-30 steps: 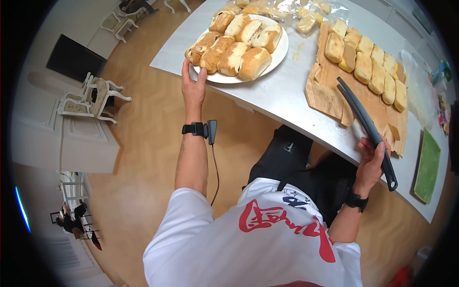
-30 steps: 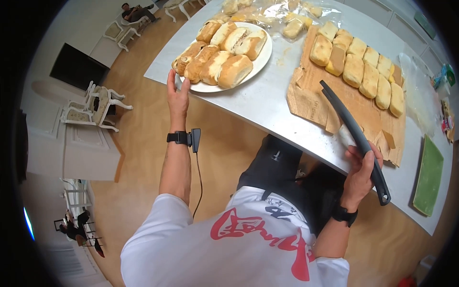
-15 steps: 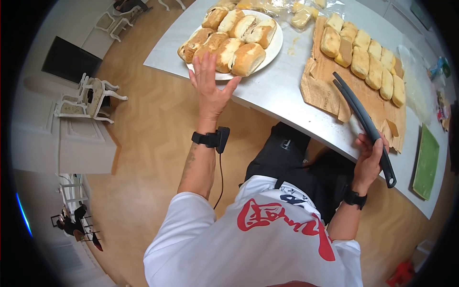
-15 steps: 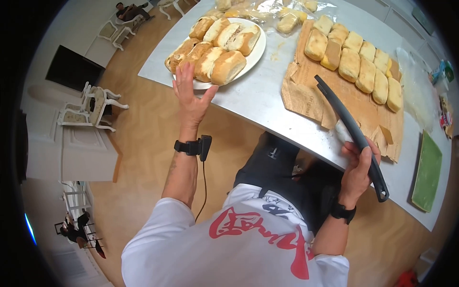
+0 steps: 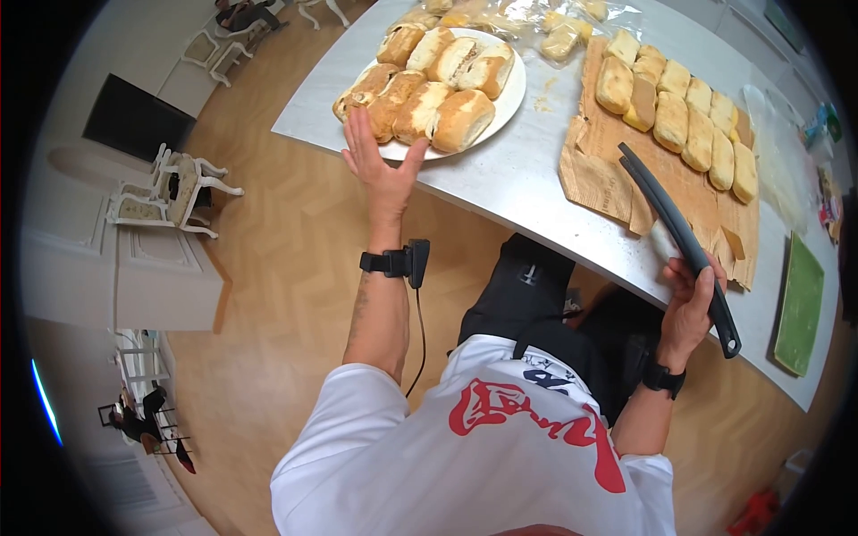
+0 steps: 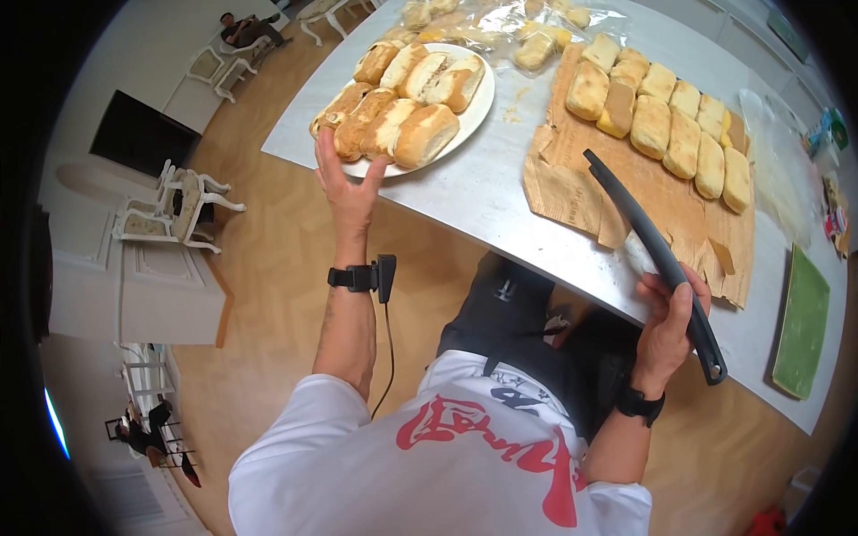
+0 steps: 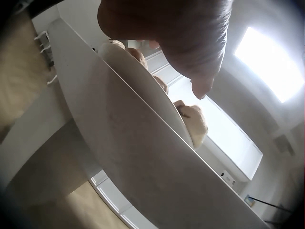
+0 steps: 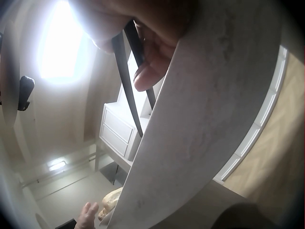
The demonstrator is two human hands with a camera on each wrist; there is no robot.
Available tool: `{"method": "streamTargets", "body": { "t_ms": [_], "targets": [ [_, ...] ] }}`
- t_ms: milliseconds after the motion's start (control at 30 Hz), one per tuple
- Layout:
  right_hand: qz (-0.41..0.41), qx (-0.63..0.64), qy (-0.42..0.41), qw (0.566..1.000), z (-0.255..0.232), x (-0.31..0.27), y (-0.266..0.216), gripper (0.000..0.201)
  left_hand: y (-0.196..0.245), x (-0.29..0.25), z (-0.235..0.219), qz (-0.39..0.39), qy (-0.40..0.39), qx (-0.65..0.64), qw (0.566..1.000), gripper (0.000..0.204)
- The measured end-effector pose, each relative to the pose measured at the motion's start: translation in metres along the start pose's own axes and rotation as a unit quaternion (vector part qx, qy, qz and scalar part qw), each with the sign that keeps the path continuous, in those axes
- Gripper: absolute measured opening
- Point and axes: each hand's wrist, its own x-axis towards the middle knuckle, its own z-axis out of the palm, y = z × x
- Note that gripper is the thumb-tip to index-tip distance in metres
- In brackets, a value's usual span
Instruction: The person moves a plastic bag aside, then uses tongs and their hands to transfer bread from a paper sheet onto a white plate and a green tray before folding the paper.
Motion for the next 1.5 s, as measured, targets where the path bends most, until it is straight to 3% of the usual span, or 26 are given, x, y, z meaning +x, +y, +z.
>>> {"method": "streamTargets", "body": {
  "t_ms": [200, 667, 1367, 1500],
  "targets": [
    [0.002, -0.002, 0.001, 1.0, 0.0, 0.0, 0.001, 0.036, -0.039, 0.01, 0.001, -0.059, -0.001, -0.051, 0.997, 0.094],
    [-0.002, -0.001, -0.012, 1.0, -0.001, 0.001, 0.001, 0.038, -0.023, 0.009, 0.015, -0.174, -0.036, 0.005, 0.984, 0.083],
    [0.002, 0.004, -0.009, 1.0, -0.001, 0.0, 0.001, 0.037, -0.031, 0.015, 0.016, -0.188, -0.034, 0.027, 0.981, 0.079],
    [0.002, 0.014, -0.011, 1.0, 0.001, 0.0, 0.003, 0.036, -0.038, 0.014, 0.014, -0.139, 0.01, 0.032, 0.99, 0.071]
  ]
}}
